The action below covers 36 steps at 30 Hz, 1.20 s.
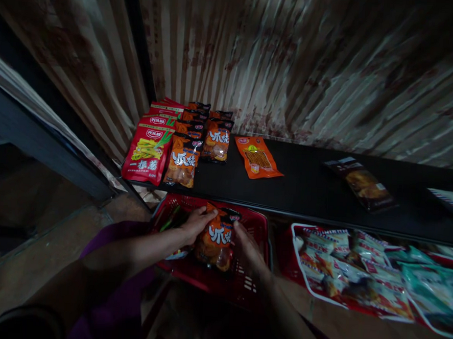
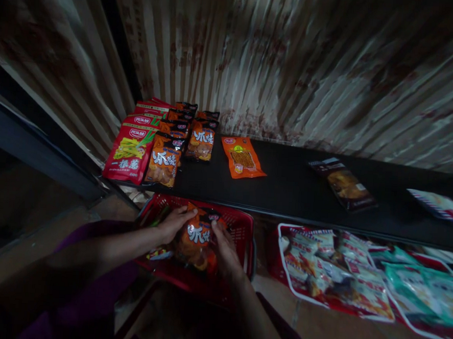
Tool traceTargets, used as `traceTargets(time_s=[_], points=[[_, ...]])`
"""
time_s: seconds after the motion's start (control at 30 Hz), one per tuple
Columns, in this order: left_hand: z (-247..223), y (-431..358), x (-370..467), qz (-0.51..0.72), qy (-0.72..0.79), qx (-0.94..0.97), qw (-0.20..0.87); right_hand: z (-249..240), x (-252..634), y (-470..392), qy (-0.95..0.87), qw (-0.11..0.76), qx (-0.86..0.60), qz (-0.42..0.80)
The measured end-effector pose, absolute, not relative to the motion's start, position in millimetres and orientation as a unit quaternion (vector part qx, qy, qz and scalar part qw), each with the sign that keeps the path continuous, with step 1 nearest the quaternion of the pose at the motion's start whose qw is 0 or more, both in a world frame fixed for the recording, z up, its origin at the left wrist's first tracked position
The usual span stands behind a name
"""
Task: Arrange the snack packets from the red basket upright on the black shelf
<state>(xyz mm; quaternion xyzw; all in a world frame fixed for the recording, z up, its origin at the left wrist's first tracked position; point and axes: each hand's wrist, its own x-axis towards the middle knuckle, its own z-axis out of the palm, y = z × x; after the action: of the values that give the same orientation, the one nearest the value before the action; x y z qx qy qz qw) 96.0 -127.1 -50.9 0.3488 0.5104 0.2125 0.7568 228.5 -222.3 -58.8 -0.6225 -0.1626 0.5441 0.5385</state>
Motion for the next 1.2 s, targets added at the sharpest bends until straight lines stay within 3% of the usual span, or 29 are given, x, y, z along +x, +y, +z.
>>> traceTargets(time_s=[0.2,0.87,1.2], points=[[-54.9,-131.0,92.5,0.200,0.499,0.404,0.741,-63.7,233.4,-217.6,-0.124,0.582,-0.609,0.524],[-51.9,-125.0,91.0,0.197,0.472,0.403,0.759,-46.9,230.0,-208.0,-0.033,0.603,-0.621,0.500],[-60.7,-122.9,93.3,0.235,0.469,0.356,0.773,-54.0,233.5,-210.9,-0.084,0.602,-0.582,0.540]])
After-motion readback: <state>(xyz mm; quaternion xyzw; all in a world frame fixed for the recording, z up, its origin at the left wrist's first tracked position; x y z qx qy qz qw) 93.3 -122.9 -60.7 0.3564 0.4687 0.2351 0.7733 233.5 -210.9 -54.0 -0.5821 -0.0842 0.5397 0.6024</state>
